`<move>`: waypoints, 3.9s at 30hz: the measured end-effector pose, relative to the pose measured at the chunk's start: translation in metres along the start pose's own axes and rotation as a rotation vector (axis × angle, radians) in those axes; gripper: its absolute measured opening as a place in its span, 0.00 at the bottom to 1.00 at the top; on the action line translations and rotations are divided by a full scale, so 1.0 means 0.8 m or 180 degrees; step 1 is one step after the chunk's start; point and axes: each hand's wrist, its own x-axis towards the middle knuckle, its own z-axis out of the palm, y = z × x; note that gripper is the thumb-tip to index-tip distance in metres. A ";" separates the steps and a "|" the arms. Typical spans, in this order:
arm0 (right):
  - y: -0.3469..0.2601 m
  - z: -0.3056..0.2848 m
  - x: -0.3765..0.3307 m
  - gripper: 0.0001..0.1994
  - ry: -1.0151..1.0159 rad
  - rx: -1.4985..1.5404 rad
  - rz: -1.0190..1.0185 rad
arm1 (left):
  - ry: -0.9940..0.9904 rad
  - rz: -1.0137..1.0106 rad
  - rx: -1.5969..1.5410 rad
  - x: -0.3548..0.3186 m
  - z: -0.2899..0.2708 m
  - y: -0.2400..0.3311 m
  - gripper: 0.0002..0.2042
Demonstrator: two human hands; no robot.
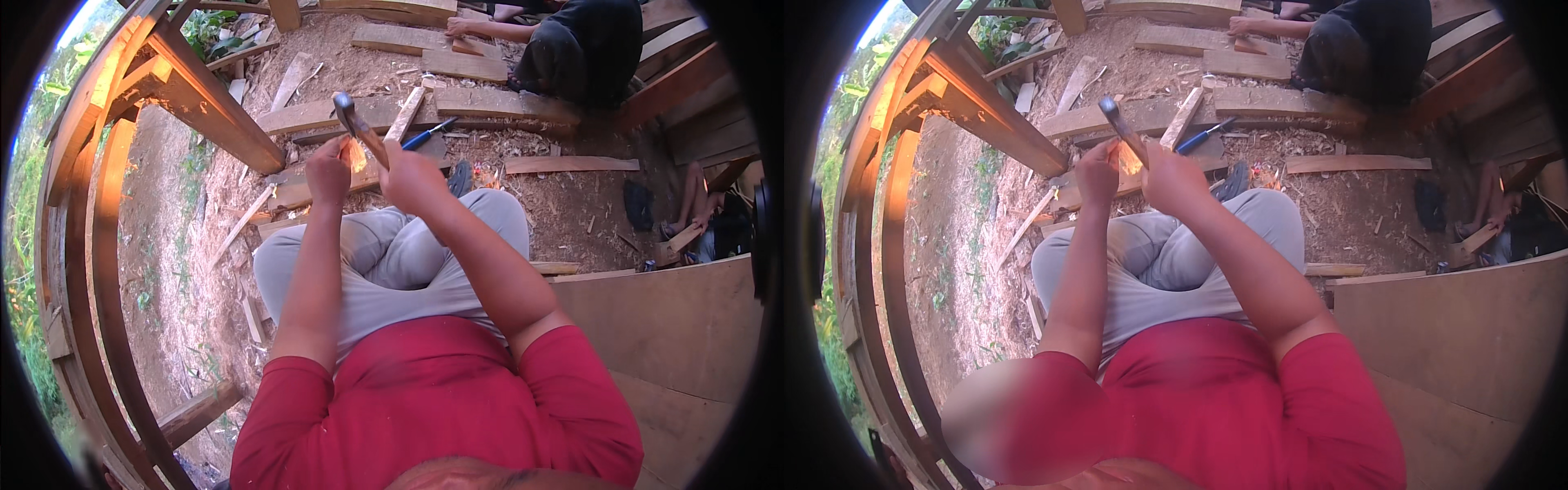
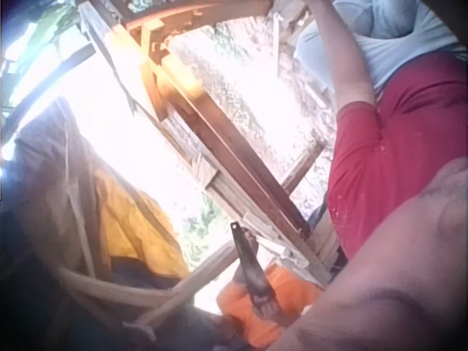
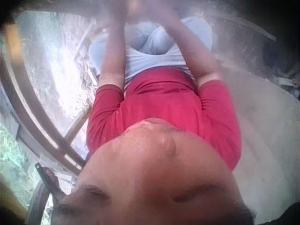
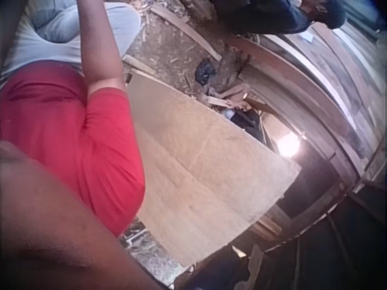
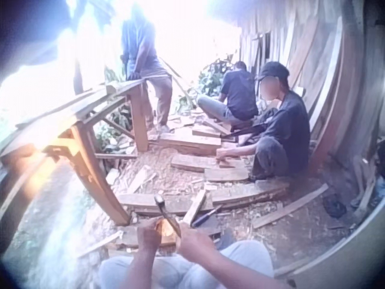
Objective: The person sits on the floor and uses a hammer to drive a small wooden peg into a larger piece of wood, then checks the fit and hammers it further.
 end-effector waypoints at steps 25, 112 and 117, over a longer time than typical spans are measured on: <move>0.000 0.008 0.022 0.16 -0.0274 -0.0221 0.0006 | -0.0206 -0.0074 0.0291 -0.008 0.008 -0.027 0.06; 0.023 0.054 -0.002 0.20 -0.0156 -0.0087 0.0536 | -0.1471 -0.1482 0.0298 -0.070 -0.022 -0.103 0.35; 0.022 0.051 0.008 0.20 -0.0207 -0.0110 0.0538 | -0.1329 -0.1017 0.0357 -0.069 -0.030 -0.091 0.33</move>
